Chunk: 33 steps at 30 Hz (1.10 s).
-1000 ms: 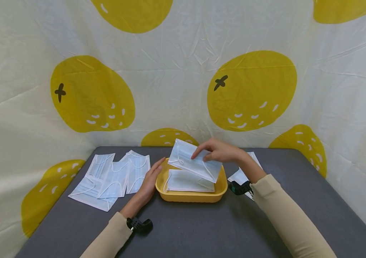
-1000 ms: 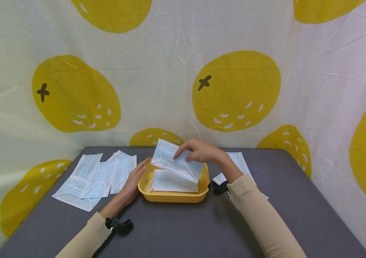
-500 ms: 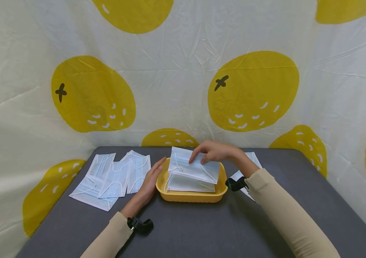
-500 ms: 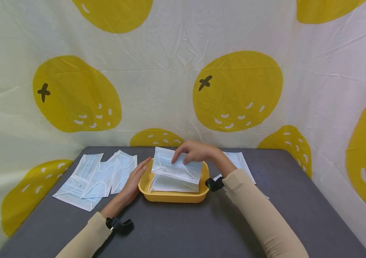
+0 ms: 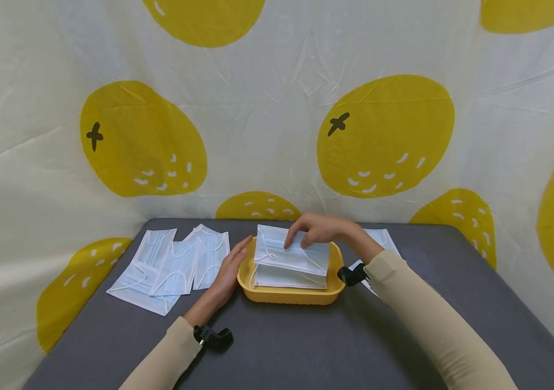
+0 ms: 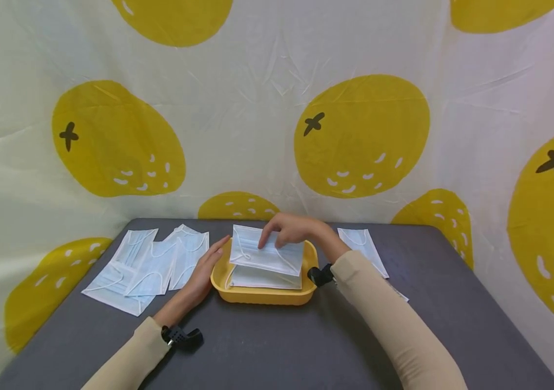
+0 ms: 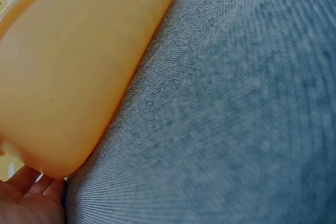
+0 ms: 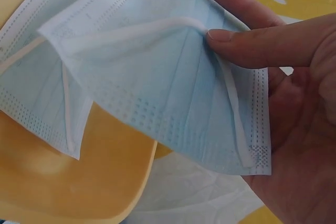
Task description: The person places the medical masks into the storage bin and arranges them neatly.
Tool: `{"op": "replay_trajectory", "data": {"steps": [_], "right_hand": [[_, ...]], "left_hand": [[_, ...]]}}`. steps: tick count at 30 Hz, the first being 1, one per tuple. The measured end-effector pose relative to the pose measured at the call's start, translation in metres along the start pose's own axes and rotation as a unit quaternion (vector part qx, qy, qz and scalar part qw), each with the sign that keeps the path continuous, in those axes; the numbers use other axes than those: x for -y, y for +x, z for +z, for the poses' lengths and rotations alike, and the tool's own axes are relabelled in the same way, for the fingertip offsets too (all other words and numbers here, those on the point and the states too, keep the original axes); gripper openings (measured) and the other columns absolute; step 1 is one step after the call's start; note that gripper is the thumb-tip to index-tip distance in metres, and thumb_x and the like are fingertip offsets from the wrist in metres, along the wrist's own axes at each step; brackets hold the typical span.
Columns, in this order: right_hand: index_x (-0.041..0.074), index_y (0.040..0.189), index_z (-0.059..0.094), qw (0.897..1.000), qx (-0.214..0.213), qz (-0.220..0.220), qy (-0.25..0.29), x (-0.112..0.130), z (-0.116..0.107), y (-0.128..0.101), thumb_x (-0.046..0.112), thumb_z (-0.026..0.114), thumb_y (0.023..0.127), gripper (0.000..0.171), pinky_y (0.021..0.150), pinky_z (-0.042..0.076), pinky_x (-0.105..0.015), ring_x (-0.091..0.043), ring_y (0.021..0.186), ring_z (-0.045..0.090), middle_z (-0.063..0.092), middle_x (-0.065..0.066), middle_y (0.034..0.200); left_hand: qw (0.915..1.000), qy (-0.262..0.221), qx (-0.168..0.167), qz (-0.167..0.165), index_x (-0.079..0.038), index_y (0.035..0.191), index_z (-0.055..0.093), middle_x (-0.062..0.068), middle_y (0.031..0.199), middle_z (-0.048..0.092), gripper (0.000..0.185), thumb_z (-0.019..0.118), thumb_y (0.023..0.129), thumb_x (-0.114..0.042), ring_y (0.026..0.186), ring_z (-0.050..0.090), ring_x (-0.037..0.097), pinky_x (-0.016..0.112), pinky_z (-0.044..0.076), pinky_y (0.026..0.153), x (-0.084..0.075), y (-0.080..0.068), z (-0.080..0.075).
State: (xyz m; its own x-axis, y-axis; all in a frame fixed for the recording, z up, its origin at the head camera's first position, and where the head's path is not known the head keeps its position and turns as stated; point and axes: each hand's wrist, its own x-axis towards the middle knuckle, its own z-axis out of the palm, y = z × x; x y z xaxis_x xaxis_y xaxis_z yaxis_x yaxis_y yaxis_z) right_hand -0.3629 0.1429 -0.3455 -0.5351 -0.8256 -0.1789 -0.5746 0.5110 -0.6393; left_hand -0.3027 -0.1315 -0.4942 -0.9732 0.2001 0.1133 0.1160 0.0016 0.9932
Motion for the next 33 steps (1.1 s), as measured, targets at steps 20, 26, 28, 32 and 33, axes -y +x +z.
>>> {"op": "replay_trajectory", "data": {"steps": [20, 26, 28, 32, 33], "right_hand": [[0.004, 0.116, 0.078, 0.994, 0.087, 0.038, 0.060, -0.002, 0.014, 0.024, -0.015, 0.058, 0.083, 0.043, 0.080, 0.039, -0.028, -0.016, 0.096, 0.048, 0.073, -0.007, 0.126], [0.003, 0.117, 0.078, 0.991, 0.101, 0.053, 0.063, -0.007, 0.019, 0.034, -0.016, 0.059, 0.083, 0.043, 0.077, 0.040, -0.025, -0.015, 0.096, 0.048, 0.071, -0.004, 0.121], [0.003, 0.117, 0.077, 0.991, 0.106, 0.060, 0.062, -0.009, 0.020, 0.035, -0.016, 0.059, 0.084, 0.043, 0.076, 0.039, -0.024, -0.014, 0.095, 0.048, 0.070, -0.004, 0.120], [0.003, 0.119, 0.077, 0.988, 0.119, 0.074, 0.058, -0.012, 0.022, 0.035, -0.015, 0.058, 0.085, 0.043, 0.074, 0.038, -0.024, -0.013, 0.094, 0.046, 0.069, -0.003, 0.120], [0.004, 0.119, 0.077, 0.988, 0.121, 0.077, 0.056, -0.013, 0.023, 0.035, -0.015, 0.058, 0.086, 0.043, 0.074, 0.038, -0.025, -0.014, 0.094, 0.046, 0.068, -0.003, 0.120]], "left_hand": [[0.9999, -0.008, 0.005, -0.004, -0.019, 0.161, 0.036, 0.008, 0.169, 0.030, 0.049, 0.037, 0.113, -0.030, 0.157, 0.027, 0.028, 0.051, 0.019, 0.130, 0.000, -0.002, -0.002], [1.0000, -0.001, 0.005, -0.005, -0.019, 0.161, 0.036, 0.008, 0.169, 0.030, 0.050, 0.037, 0.113, -0.031, 0.157, 0.028, 0.029, 0.052, 0.019, 0.130, -0.001, -0.001, 0.000], [1.0000, 0.001, 0.004, -0.002, -0.019, 0.161, 0.036, 0.008, 0.169, 0.030, 0.049, 0.037, 0.113, -0.030, 0.157, 0.027, 0.029, 0.053, 0.019, 0.130, -0.001, -0.001, 0.000], [1.0000, 0.002, 0.002, 0.000, -0.018, 0.161, 0.036, 0.008, 0.169, 0.029, 0.049, 0.036, 0.113, -0.028, 0.158, 0.026, 0.030, 0.053, 0.018, 0.130, -0.001, 0.000, 0.001], [1.0000, 0.002, 0.002, 0.001, -0.018, 0.161, 0.037, 0.008, 0.170, 0.029, 0.049, 0.036, 0.113, -0.028, 0.158, 0.025, 0.029, 0.052, 0.018, 0.130, 0.000, 0.000, 0.001]]}}
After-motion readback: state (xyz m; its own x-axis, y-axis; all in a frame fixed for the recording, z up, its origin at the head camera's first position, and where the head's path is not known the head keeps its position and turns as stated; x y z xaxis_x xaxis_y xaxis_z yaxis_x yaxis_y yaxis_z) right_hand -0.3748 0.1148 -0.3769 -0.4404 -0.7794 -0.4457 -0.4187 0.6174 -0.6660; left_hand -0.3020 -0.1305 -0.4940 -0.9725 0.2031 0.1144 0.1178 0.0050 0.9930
